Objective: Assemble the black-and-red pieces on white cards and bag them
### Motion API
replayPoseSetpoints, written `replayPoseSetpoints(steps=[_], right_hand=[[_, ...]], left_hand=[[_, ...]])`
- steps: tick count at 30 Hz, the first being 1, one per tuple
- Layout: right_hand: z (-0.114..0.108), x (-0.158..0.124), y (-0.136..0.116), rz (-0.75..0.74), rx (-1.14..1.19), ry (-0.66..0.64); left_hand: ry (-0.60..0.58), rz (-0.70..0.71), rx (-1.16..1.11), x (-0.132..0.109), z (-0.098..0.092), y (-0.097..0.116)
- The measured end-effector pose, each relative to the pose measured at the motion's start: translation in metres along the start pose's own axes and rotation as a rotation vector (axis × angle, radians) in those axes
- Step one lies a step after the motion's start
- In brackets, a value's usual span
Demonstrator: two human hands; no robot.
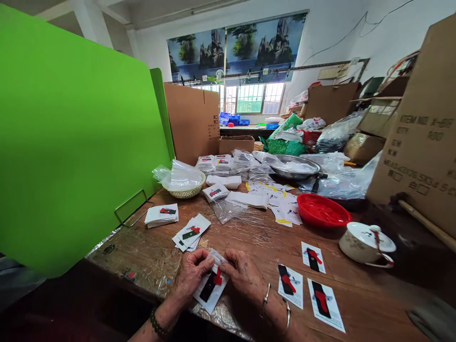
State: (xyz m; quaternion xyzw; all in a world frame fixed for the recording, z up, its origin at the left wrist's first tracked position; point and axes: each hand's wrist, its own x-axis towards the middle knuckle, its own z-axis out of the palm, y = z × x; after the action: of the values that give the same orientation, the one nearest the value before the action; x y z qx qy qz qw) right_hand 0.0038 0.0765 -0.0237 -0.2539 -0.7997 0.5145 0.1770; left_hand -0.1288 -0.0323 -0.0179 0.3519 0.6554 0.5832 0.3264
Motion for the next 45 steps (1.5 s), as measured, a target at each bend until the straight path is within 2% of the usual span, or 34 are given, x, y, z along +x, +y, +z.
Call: replayPoseSetpoints(steps=[4,7,10,13,15,17,20,24,27,31,36,41,45], right_hand=[[0.006,0.017,-0.007,0.054,0.142,-0.073],[0.012,0.049,-0.021,0.066,0.235,-0.035],[0.021,0.091,-0.035,0.088,0.117,0.065],[0.029,0.125,-0.042,0.108,-0.071,0.124],[0.028,0.138,-0.042,0.080,-0.139,0.141],[0.015,0.144,-0.038,0.030,-0.248,0.168],[-0.029,0.150,-0.022,0.000,-0.461,0.243],[-0.101,0.161,0.017,0.132,-0.735,0.335],[-0.134,0.168,0.048,0.229,-0.890,0.310],[-0.148,0.174,0.068,0.262,-0.999,0.219],[-0.157,0.183,0.067,0.300,-1.041,0.211],[-0.158,0.185,0.061,0.235,-1.066,0.268],[-0.158,0.182,0.057,0.144,-1.074,0.381]], left_hand=[[0.034,0.002,0.091,0.012,-0.016,0.009],[0.128,0.081,0.248,0.035,-0.037,0.020],[0.223,0.168,0.413,0.062,-0.057,0.023],[0.201,0.288,0.653,0.083,-0.070,0.012],[0.161,0.304,0.808,0.091,-0.075,0.000],[0.155,0.282,0.908,0.096,-0.076,-0.012],[0.200,0.265,1.009,0.096,-0.072,-0.022],[0.239,0.209,1.091,0.092,-0.067,-0.023],[0.266,0.230,1.092,0.090,-0.066,-0.025],[0.301,0.300,1.071,0.088,-0.067,-0.031],[0.351,0.420,1.037,0.083,-0.072,-0.041],[0.433,0.609,1.012,0.074,-0.082,-0.050],[0.495,0.675,0.967,0.058,-0.074,-0.039]])
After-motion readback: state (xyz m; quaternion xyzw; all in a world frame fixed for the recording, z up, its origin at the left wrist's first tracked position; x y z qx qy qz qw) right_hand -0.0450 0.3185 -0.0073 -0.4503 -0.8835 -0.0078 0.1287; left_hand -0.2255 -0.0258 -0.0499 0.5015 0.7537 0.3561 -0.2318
